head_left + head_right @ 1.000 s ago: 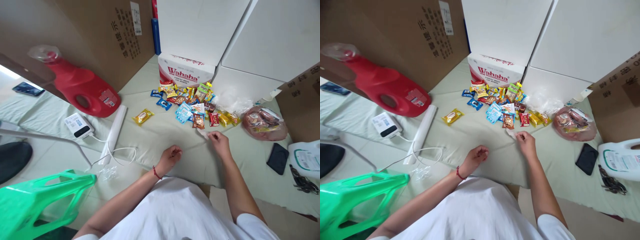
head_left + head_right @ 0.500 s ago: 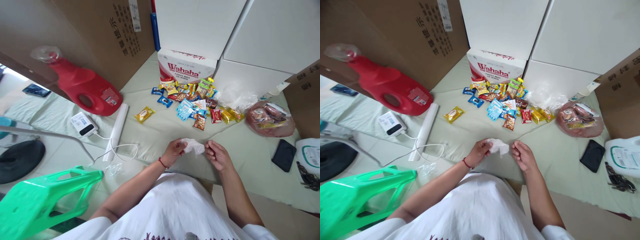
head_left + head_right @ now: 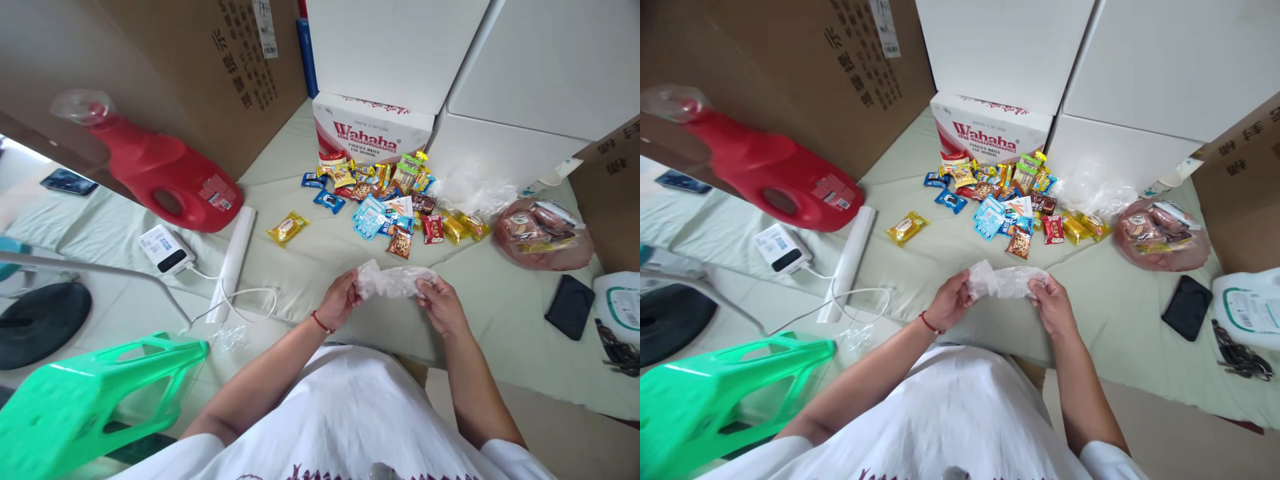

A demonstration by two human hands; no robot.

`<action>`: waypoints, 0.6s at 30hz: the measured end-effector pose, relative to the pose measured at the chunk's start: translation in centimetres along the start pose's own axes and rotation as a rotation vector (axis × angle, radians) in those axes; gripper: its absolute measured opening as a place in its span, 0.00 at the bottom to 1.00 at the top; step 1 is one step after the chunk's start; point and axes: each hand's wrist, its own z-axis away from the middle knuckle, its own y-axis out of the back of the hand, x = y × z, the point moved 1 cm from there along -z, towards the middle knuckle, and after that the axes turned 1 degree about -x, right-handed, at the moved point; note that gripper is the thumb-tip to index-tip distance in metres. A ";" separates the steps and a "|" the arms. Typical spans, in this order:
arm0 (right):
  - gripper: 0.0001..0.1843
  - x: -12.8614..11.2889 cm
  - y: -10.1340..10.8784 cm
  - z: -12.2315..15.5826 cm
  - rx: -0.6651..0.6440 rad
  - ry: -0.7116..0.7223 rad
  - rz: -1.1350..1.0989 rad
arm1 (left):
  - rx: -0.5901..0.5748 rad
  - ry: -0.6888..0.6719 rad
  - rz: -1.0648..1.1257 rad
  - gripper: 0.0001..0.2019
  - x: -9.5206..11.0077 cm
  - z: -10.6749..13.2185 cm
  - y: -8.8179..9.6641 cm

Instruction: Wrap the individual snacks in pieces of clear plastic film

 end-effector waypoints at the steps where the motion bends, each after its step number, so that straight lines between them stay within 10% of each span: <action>1: 0.25 -0.5 0.3 -0.1 0.044 0.024 -0.034 | 0.017 -0.015 0.025 0.28 0.0 -0.1 0.2; 7: 0.28 -3.3 1.8 -0.5 0.226 0.164 -0.223 | -0.030 -0.057 0.054 0.27 0.6 -0.9 -0.4; 14: 0.30 -3.2 0.4 0.7 0.309 0.232 -0.232 | -0.066 -0.247 -0.281 0.27 2.1 -1.7 -5.4; 18: 0.31 -1.3 -1.2 2.2 0.214 0.082 -0.244 | -0.290 -0.067 -0.347 0.27 0.7 -1.3 -7.1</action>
